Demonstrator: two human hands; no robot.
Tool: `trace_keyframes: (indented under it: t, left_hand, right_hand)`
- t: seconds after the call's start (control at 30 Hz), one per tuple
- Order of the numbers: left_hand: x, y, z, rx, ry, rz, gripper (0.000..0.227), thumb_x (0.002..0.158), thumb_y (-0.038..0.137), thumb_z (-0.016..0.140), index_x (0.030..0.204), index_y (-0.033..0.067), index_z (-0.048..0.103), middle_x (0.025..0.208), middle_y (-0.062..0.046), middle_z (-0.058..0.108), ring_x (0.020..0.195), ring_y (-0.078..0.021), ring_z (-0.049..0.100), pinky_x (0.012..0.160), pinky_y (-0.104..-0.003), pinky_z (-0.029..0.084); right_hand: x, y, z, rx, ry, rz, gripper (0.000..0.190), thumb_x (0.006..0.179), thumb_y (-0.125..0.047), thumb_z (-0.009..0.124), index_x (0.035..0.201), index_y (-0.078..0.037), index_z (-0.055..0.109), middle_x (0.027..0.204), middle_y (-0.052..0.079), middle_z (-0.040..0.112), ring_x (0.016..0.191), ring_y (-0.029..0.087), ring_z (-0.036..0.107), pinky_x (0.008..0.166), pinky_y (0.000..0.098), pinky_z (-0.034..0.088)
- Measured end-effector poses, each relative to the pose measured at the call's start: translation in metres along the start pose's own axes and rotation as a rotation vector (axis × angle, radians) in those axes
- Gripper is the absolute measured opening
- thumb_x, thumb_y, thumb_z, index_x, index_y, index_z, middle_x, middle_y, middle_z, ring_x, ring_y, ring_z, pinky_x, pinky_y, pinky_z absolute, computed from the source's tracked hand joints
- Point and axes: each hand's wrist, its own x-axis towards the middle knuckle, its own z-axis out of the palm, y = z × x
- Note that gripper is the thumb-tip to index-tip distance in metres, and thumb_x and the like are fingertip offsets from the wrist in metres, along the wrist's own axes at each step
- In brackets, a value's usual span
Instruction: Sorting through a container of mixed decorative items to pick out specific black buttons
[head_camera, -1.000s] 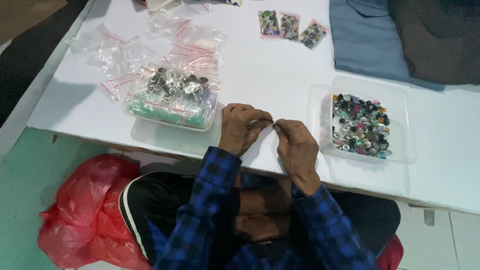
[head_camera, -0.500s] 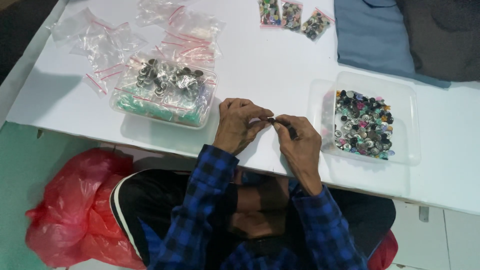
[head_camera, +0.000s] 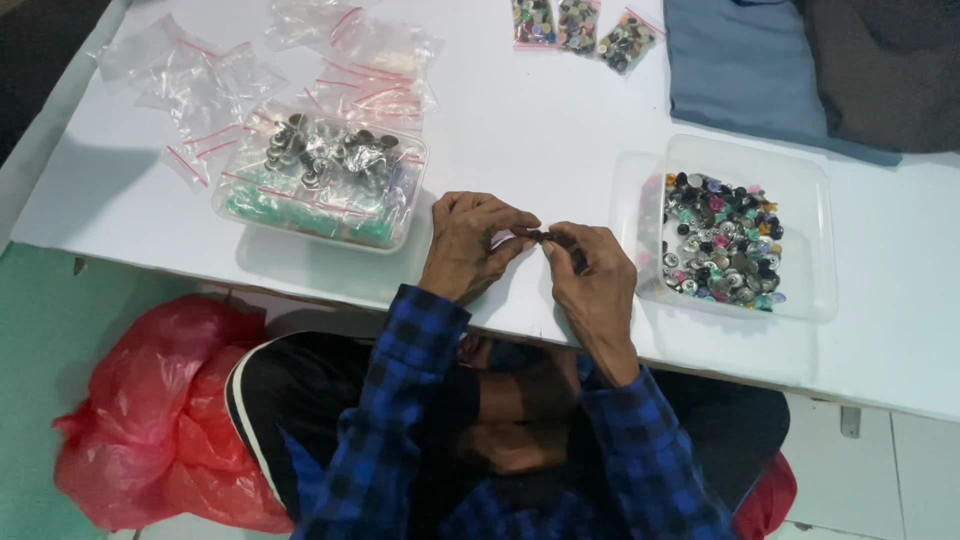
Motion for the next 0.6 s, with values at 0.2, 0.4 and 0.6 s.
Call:
trace_keyframes:
  t: [0.2,0.4,0.6]
  left_hand:
    - [0.002,-0.001,-0.002,-0.018,-0.014,0.007,0.020,0.086,0.027,0.081,0.105,0.0275,0.077,0.086,0.007,0.074,0.107,-0.0175,0.063,0.111,-0.046,0.025]
    - [0.001,0.001,-0.004,-0.046,-0.038,-0.018,0.025,0.085,0.033,0.081,0.109,0.0298,0.077,0.090,0.008,0.073,0.110,-0.0170,0.060,0.112,-0.045,0.021]
    - [0.001,0.008,-0.001,-0.001,0.046,0.020,0.054,0.071,0.037,0.090,0.121,0.0284,0.072,0.088,0.012,0.073,0.102,-0.0151,0.063,0.110,-0.044,0.028]
  right_hand:
    - [0.002,0.007,0.003,-0.016,0.008,-0.043,0.018,0.091,-0.014,0.078,0.109,-0.013,0.076,0.092,0.010,0.069,0.071,0.025,0.068,0.061,0.0342,0.054]
    - [0.001,0.006,0.003,-0.031,0.052,-0.073,0.027,0.086,-0.013,0.081,0.112,-0.010,0.075,0.092,0.015,0.070,0.071,0.033,0.069,0.061,0.0420,0.056]
    - [-0.009,0.004,0.004,-0.101,0.078,-0.191,0.042,0.095,-0.008,0.068,0.134,0.003,0.058,0.098,0.019,0.066,0.071,0.031,0.069,0.059,0.0397,0.059]
